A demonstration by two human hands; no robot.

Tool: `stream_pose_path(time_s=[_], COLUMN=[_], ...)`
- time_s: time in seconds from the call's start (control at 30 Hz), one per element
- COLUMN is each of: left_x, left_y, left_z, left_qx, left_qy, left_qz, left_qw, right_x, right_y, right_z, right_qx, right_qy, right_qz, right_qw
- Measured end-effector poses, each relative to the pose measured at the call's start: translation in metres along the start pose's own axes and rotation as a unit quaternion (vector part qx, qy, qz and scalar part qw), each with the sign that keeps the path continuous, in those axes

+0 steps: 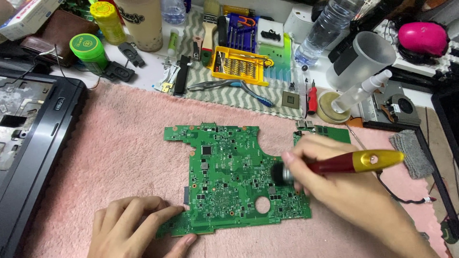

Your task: The person uses a brush to clean a green circuit board placed on a pink towel. They hold the board with one hand while sweeping the brush across its surface to remove dust or debris.

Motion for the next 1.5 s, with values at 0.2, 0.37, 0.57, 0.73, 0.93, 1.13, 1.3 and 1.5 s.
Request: stream_pose_path(time_s=[0.2,0.37,0.57,0.73,0.93,1.13,1.3,1.5], left_x=[0.0,-0.001,-0.001,-0.002,0.0,-0.002,-0.001,0.0], left_y=[-0.001,-0.002,-0.001,0.0,-0.003,0.0,0.0,-0.001], left_z=[0.0,0.0,-0.001,-0.001,0.0,-0.002,-0.001,-0.001], left_qx=[-0.01,-0.013,-0.026,-0.033,-0.03,-0.038,-0.037,-0.038], left_qy=[-0.015,-0.015,-0.011,-0.007,0.001,-0.004,-0.011,-0.005], left_qz=[-0.003,-0.012,-0.021,-0.026,-0.03,-0.026,-0.025,-0.026], left_qw=[1.0,1.0,0.999,0.999,0.999,0.999,0.999,0.999], right_x=[-0.012,-0.009,-0.009,0.001,0.016,0.021,0.014,0.016], right_y=[-0.004,0.012,0.018,0.027,0.03,0.022,0.013,0.005], right_z=[-0.011,-0.023,-0.042,-0.055,-0.054,-0.05,-0.049,-0.048], right_qx=[0.0,-0.054,-0.022,-0.002,-0.086,-0.046,0.007,0.028], right_qy=[-0.027,-0.05,-0.101,-0.093,-0.029,-0.044,-0.028,0.008], right_qz=[0.054,0.055,0.047,0.046,0.039,0.008,0.034,0.002], right_qw=[0.998,0.996,0.993,0.995,0.995,0.998,0.999,1.0])
Point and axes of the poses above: each hand's wrist, its own z-axis towards the middle knuckle, its own y-axis out of the palm, x = y × z, the point moved 10 cm from there along z, towards the middle knuckle, and after that the axes turned 1 degree about z, right-handed, at the moved point
